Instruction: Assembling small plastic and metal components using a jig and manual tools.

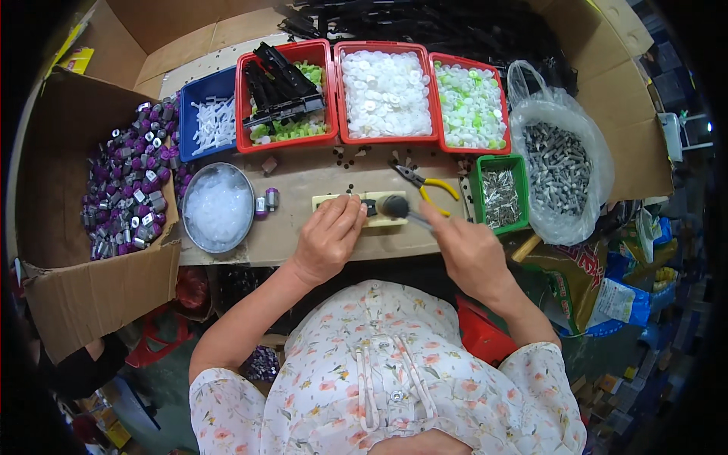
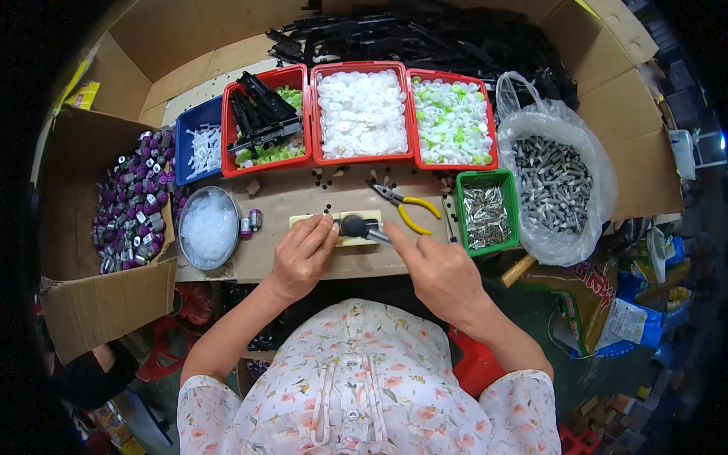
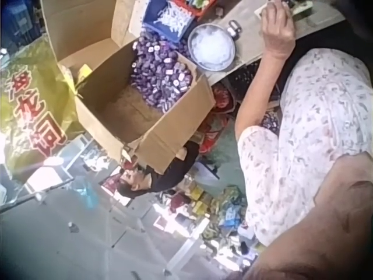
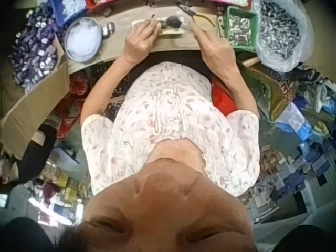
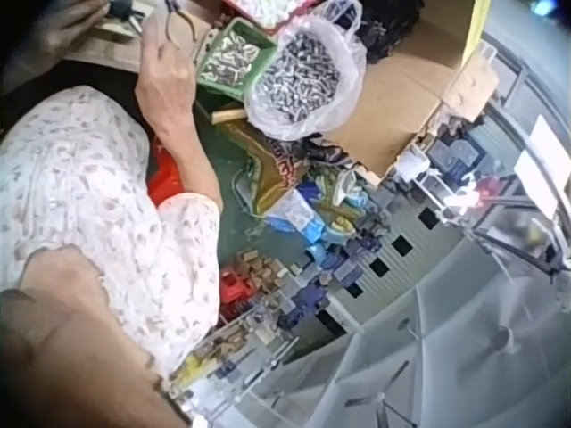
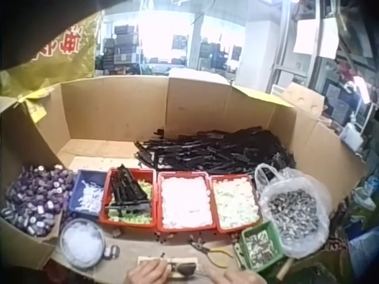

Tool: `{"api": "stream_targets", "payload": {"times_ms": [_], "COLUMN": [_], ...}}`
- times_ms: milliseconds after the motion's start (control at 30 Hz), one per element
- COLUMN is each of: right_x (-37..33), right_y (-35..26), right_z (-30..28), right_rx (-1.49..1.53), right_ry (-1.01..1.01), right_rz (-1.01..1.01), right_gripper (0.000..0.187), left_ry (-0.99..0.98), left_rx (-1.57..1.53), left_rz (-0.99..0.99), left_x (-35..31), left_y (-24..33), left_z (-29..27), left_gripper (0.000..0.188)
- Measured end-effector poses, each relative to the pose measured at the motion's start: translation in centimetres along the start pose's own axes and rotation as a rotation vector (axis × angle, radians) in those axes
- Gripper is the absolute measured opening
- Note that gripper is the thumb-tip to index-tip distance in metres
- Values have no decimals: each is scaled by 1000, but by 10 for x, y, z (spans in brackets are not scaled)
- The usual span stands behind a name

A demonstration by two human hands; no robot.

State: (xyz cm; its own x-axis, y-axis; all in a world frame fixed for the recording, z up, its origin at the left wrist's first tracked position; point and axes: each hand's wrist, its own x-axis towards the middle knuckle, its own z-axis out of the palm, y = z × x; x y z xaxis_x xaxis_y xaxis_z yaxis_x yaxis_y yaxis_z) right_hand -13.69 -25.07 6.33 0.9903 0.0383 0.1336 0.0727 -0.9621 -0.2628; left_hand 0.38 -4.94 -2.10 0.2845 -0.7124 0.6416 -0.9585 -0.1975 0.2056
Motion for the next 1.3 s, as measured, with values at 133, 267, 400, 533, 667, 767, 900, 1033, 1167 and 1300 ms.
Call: {"api": "stream_targets", "payload": {"times_ms": [133, 267, 400, 533, 667, 767, 900, 1033, 1167, 1300], "right_x": [-7, -9, -13, -8, -7, -8, 5, 22, 34, 40], "right_y": [3, 6, 12, 10, 9, 9, 5, -14, -10, -21], "right_z": [7, -1, 12, 15, 16, 16, 0, -11, 14, 2], "right_rx": [-17, -3, -22, -78, -75, -72, -65, 59, 30, 10], "right_ry": [50, -55, 52, -130, -123, -112, -99, 172, 47, 2], "right_rz": [-1, 5, 15, 37, 37, 39, 17, -69, -98, -117], "right_gripper": [50, 51, 52, 59, 60, 60, 56, 55, 56, 57], "left_ry": [-6, -21, -13, -12, -7, 3, -37, -30, -33, 1], "left_rx": [-2, 17, 18, 18, 29, 5, 40, 81, 88, 61], "left_rz": [-1, 3, 5, -19, -82, -119, -102, -89, -78, -114], "left_x": [1, 0, 1, -2, 2, -7, -15, -18, -20, -21], "left_y": [3, 4, 5, 8, 14, 31, 40, 41, 39, 42], "left_z": [-3, -2, -4, -3, -8, -4, 4, 7, 13, 13], "left_gripper": [26, 26, 26, 26, 27, 28, 30, 27, 25, 26]}}
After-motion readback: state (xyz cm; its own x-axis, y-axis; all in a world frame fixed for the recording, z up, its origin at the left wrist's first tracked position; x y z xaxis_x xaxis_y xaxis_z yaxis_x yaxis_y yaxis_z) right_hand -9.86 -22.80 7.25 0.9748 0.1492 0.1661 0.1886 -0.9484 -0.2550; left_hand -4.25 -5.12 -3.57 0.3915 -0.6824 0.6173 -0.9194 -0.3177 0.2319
